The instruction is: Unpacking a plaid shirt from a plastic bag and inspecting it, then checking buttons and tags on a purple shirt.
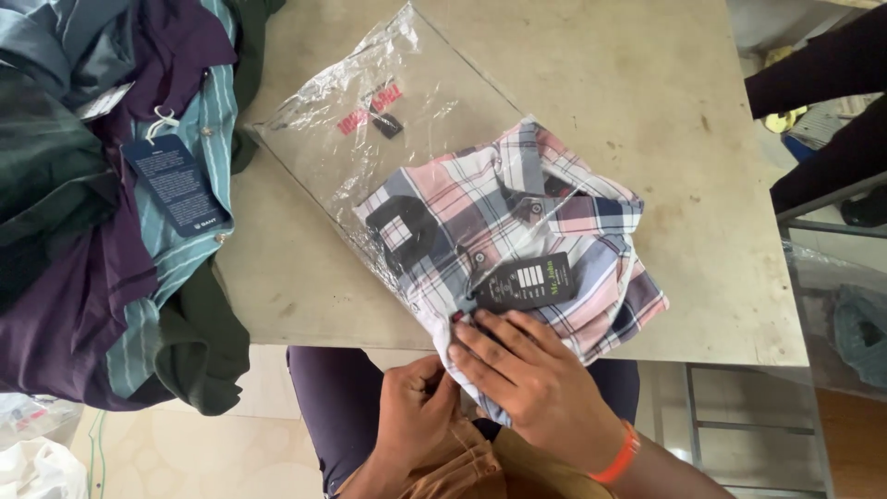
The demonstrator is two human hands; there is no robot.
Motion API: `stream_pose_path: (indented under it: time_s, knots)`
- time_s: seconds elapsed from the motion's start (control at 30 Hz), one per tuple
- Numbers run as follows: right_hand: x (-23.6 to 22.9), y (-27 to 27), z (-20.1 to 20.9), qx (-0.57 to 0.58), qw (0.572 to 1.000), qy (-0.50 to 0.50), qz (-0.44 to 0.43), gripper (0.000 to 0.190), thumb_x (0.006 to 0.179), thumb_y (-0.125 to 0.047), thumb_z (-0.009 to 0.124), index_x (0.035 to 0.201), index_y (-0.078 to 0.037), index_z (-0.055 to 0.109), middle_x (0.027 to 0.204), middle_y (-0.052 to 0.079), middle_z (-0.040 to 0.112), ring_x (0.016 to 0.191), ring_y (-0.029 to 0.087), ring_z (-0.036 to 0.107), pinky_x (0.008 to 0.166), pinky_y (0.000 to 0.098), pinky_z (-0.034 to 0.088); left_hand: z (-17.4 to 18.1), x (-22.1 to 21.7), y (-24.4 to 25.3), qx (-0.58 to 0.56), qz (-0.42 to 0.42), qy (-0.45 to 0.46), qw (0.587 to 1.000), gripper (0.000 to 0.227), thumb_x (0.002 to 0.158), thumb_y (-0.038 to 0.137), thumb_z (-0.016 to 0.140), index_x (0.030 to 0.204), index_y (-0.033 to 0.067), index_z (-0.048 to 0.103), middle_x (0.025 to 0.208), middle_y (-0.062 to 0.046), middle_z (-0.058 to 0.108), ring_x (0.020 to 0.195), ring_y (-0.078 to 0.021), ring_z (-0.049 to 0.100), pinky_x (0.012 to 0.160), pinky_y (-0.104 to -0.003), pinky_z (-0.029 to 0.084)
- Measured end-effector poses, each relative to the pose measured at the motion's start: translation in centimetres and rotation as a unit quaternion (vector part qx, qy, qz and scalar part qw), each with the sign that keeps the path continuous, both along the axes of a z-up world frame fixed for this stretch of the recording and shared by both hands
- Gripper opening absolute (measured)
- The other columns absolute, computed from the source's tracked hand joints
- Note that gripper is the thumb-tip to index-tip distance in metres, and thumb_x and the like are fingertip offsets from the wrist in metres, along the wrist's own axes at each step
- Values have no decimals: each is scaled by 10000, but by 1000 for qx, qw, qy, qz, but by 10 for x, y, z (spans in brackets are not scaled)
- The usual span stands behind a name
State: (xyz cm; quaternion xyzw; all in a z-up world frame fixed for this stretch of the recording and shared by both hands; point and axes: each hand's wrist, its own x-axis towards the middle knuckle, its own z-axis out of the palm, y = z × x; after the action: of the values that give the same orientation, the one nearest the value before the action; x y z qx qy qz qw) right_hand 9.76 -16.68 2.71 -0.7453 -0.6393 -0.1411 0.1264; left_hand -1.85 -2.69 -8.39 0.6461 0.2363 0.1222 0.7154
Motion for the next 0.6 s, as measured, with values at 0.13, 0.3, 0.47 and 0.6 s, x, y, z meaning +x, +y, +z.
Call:
stream_pose_path:
  time_s: [0.13,0.3,0.47,0.6]
  knots:
    - [-13,-14,14,-73,996,49,-1,690,751,-262,596,1425,-117,590,1521,85,546,1377,293,539,1127,504,367,3,-1,-5,-2,-20,-3,1000,227,979,86,632,809,-39,716,580,-4,660,517,-38,579,461,-233,458]
    - [-43,-9,8,25,986,136,-96,938,944,-658,483,1557,29,307,1614,290,332,1507,456,316,1200,574,252,12,4,-9,-57,-26,0,998,215,979,108,640,855,-31,747,604,8,670,547,-43,583,495,-244,480]
    - [-36,28,-7,52,987,95,-121,836,1000,-604,457,1588,-33,293,1627,284,310,1524,449,280,1227,588,178,-6,-2,-7,-22,-59,-49,997,127,912,83,683,859,-30,708,686,-4,704,641,-31,598,551,-250,516]
    - [-18,39,-5,-17,983,85,-161,650,998,-468,488,1545,-123,422,1569,203,432,1448,361,398,1198,560,187,-17,-2,-14,91,-40,-31,995,120,838,34,721,752,-41,686,619,-67,681,605,-43,575,522,-279,518]
